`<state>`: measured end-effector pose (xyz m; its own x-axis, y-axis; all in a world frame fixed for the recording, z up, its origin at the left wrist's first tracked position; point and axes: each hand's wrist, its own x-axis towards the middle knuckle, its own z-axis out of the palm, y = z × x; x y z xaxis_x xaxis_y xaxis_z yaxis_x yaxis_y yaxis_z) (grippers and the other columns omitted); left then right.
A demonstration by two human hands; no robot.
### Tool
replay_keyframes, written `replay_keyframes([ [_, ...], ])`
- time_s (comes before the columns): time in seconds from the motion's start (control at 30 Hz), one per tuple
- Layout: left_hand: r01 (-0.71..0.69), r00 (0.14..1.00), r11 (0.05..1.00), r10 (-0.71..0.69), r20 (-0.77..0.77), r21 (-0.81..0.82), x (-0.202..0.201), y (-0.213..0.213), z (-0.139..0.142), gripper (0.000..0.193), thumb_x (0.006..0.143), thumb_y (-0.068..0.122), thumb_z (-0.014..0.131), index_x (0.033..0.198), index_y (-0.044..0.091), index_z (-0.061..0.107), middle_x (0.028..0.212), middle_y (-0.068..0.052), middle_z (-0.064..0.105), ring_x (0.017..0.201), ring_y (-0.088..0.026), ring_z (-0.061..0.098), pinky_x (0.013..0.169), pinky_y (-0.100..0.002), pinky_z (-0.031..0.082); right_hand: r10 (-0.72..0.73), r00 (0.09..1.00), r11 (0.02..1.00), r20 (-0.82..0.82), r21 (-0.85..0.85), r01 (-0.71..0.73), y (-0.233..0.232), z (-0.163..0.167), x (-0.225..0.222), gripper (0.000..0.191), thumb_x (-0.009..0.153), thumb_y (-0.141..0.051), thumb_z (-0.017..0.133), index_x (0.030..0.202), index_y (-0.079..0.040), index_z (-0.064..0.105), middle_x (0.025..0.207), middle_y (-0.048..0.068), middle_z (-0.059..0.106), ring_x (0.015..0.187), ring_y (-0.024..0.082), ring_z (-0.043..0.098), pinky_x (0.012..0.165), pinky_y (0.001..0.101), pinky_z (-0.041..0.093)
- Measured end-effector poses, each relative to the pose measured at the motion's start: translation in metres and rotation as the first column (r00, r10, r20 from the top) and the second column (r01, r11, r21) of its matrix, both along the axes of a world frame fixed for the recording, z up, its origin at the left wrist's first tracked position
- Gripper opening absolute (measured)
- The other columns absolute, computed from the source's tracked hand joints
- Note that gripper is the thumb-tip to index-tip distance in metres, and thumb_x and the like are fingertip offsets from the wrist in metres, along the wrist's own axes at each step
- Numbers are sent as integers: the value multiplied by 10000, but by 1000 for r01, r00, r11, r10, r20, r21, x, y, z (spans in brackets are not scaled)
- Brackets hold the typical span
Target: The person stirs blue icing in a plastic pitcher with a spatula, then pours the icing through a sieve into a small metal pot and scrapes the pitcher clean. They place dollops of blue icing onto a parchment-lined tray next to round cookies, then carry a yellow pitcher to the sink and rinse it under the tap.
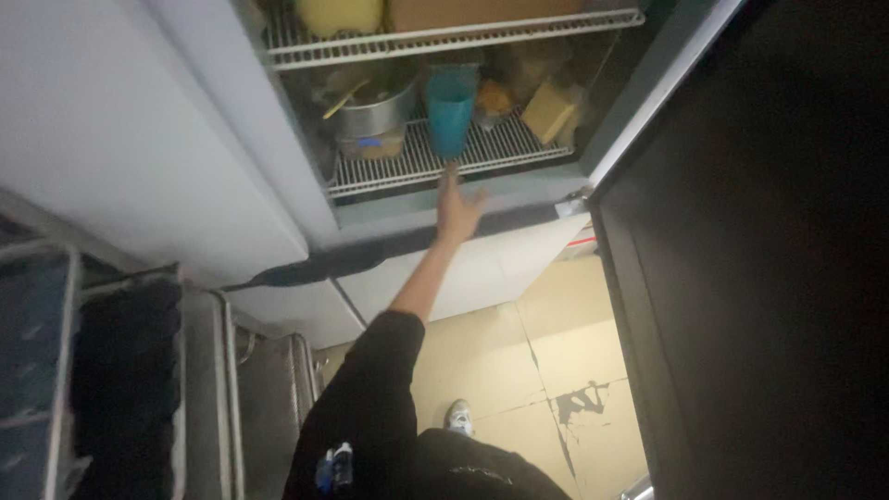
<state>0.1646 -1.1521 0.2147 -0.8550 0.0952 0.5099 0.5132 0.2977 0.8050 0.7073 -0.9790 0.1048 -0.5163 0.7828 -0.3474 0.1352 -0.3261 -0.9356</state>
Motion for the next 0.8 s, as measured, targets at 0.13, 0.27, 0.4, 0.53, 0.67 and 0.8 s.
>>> replay_keyframes([
  [0.13,254,961,952,-268,64,172,111,-30,16,662,872,169,782,1441,48,466,1331,-155,635,931,-176,708,818,-322,558,-13,1000,1000,-27,25,13,-21,0,6,607,905,-242,649,1430,1,464,1341,105,533,1149,220,530,889,381,496],
  [0.27,509,806,831,-552,213,226,221,-77,65,382,935,136,749,1302,76,660,1010,-51,749,739,-91,669,684,-255,550,-20,998,998,-53,61,24,-52,-3,38,628,906,-219,661,1450,9,448,1350,107,521,1151,217,521,885,376,495],
  [0.4,757,652,648,-758,-26,83,323,-126,112,377,924,212,793,1281,146,691,1118,-34,716,919,-120,712,763,-242,603,19,996,965,-91,264,5,-90,-31,17,649,908,-197,673,1471,17,431,1359,110,509,1154,215,512,882,370,494],
  [0.53,697,700,706,-708,-94,-125,376,-168,132,703,777,353,868,1356,75,583,1243,-129,666,943,-201,678,784,-318,564,211,969,977,-129,23,-210,-131,-39,-16,257,832,-95,606,1032,64,629,874,138,650,728,222,618,617,365,504],
  [0.67,562,821,826,-551,-147,46,370,-188,122,945,735,383,900,1443,-9,411,1345,-193,572,1057,-249,662,894,-360,567,497,867,863,-50,-73,-499,-168,-4,-48,243,909,-136,550,975,83,634,812,146,705,641,190,596,563,324,498],
  [0.8,303,948,937,-279,-153,173,348,-206,88,752,812,230,862,1405,1,460,1281,-149,594,1024,-237,682,861,-369,585,695,682,669,228,142,-729,-190,49,-75,326,895,-211,587,1164,-68,702,875,65,736,681,137,623,615,285,531],
])
